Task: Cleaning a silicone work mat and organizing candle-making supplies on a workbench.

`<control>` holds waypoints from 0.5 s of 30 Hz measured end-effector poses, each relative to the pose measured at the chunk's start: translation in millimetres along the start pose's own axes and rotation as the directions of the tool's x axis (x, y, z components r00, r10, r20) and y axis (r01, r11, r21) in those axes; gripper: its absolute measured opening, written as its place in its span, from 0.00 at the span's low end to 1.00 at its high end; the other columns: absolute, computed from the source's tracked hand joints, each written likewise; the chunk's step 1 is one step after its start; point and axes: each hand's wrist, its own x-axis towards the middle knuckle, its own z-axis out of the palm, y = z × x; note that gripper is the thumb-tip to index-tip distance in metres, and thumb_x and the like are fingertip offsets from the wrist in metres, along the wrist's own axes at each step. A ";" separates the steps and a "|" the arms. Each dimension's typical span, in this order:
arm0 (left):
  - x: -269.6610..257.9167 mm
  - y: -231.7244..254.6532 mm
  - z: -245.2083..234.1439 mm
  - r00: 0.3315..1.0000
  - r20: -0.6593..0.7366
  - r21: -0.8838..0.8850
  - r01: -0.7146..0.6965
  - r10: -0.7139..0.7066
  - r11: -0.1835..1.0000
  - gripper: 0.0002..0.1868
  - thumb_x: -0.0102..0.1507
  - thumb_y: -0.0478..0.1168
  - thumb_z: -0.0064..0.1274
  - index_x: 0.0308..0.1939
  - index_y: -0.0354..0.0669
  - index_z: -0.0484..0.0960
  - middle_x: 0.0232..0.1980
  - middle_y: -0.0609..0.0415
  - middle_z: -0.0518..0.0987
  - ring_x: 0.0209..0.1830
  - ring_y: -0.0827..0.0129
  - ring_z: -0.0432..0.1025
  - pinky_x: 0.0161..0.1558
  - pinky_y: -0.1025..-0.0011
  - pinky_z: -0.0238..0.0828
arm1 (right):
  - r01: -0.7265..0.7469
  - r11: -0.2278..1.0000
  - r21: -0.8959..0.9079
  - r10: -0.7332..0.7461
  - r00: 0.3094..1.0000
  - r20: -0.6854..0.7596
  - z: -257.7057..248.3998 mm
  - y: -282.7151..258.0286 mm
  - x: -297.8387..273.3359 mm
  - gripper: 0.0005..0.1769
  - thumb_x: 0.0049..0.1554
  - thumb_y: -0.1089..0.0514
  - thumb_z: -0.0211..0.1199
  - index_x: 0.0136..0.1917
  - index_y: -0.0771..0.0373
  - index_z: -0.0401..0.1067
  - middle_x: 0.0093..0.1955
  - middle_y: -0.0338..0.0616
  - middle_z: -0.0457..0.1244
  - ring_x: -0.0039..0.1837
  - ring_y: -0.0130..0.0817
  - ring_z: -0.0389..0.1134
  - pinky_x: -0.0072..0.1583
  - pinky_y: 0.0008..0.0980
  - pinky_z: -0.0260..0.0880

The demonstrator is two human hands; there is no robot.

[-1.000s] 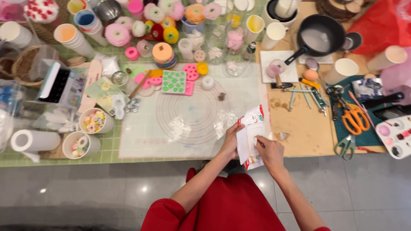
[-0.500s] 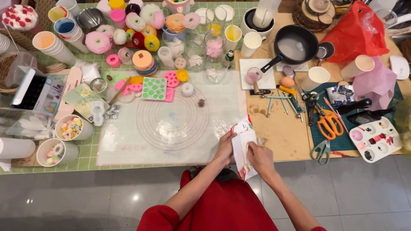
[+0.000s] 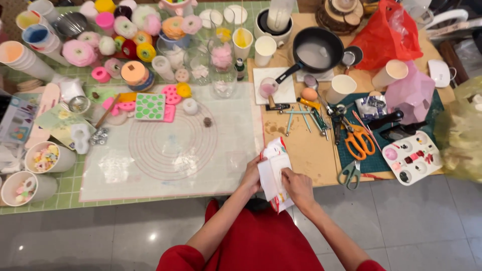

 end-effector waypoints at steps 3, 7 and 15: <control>-6.6 -0.6 13.1 0.999 -0.043 0.001 0.000 0.000 1.000 0.21 0.71 0.40 0.42 0.68 0.40 0.73 0.51 0.45 0.82 0.43 0.62 0.79 0.42 0.62 0.81 | 0.014 0.999 0.032 -0.011 0.997 -0.077 -6.1 1.4 4.0 0.11 0.54 0.57 0.62 0.50 0.54 0.80 0.34 0.56 0.68 0.38 0.56 0.71 0.42 0.52 0.70; 4.5 -9.9 11.3 0.996 -0.082 0.010 -0.026 0.027 1.000 0.20 0.72 0.39 0.43 0.67 0.38 0.73 0.51 0.46 0.82 0.44 0.63 0.79 0.43 0.63 0.80 | -0.003 0.997 -0.078 0.002 1.000 -0.012 11.6 15.1 17.4 0.08 0.54 0.55 0.63 0.46 0.52 0.81 0.32 0.55 0.68 0.37 0.54 0.71 0.43 0.50 0.71; 13.4 -11.3 -0.9 0.995 -0.057 0.070 -0.073 0.077 0.995 0.20 0.72 0.40 0.44 0.66 0.35 0.75 0.53 0.48 0.83 0.47 0.66 0.80 0.48 0.66 0.79 | 0.066 0.992 -0.104 -0.057 0.995 0.083 13.1 22.0 25.6 0.12 0.55 0.60 0.59 0.52 0.58 0.76 0.33 0.58 0.68 0.39 0.57 0.71 0.44 0.53 0.71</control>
